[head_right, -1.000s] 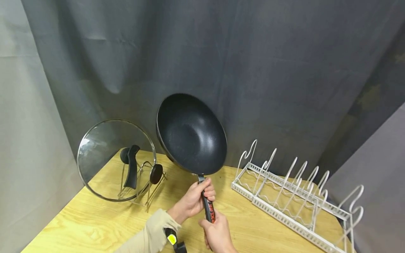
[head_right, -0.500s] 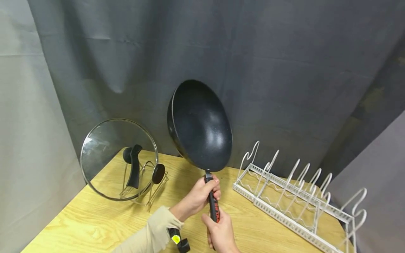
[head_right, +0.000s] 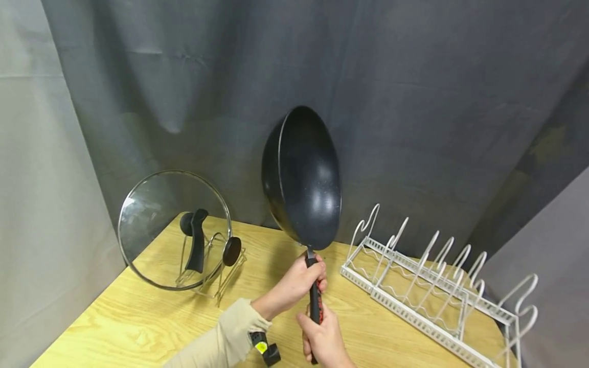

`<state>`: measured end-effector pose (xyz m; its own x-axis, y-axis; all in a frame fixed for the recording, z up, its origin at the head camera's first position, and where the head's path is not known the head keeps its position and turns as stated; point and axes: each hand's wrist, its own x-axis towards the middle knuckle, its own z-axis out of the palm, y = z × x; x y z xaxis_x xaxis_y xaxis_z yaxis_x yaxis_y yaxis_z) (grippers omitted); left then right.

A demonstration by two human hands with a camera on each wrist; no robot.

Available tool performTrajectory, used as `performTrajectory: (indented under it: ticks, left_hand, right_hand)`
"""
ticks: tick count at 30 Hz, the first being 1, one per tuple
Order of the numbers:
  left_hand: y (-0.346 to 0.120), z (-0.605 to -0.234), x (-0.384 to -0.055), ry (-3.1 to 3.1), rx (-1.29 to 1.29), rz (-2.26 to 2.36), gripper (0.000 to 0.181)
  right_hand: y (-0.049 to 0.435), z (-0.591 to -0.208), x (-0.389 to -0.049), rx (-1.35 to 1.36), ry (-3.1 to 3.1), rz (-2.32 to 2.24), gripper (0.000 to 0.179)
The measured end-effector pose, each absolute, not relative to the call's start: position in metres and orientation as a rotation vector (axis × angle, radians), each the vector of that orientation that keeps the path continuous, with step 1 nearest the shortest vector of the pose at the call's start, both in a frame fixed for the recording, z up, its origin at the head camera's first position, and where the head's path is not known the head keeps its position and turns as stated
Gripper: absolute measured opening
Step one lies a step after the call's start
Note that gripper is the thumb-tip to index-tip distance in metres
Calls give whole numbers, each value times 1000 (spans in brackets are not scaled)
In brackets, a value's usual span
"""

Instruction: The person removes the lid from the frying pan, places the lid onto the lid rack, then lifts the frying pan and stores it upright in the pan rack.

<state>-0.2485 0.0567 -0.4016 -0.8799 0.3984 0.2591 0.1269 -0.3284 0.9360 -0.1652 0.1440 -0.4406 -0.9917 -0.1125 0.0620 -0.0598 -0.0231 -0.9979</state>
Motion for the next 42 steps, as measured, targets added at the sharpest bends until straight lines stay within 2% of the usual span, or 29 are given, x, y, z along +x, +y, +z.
performTrajectory:
  ticks: [10, 32, 42]
  left_hand:
    - [60, -400, -245, 1878, 681, 2205, 11]
    - [74, -375, -242, 1949, 822, 2078, 12]
    - [84, -374, -239, 1954, 857, 2008, 10]
  right_hand:
    - [145, -446, -162, -174, 2154, -2157, 21]
    - [158, -428, -157, -206, 2153, -2199, 20]
    - [165, -428, -150, -99, 2155, -2236, 20]
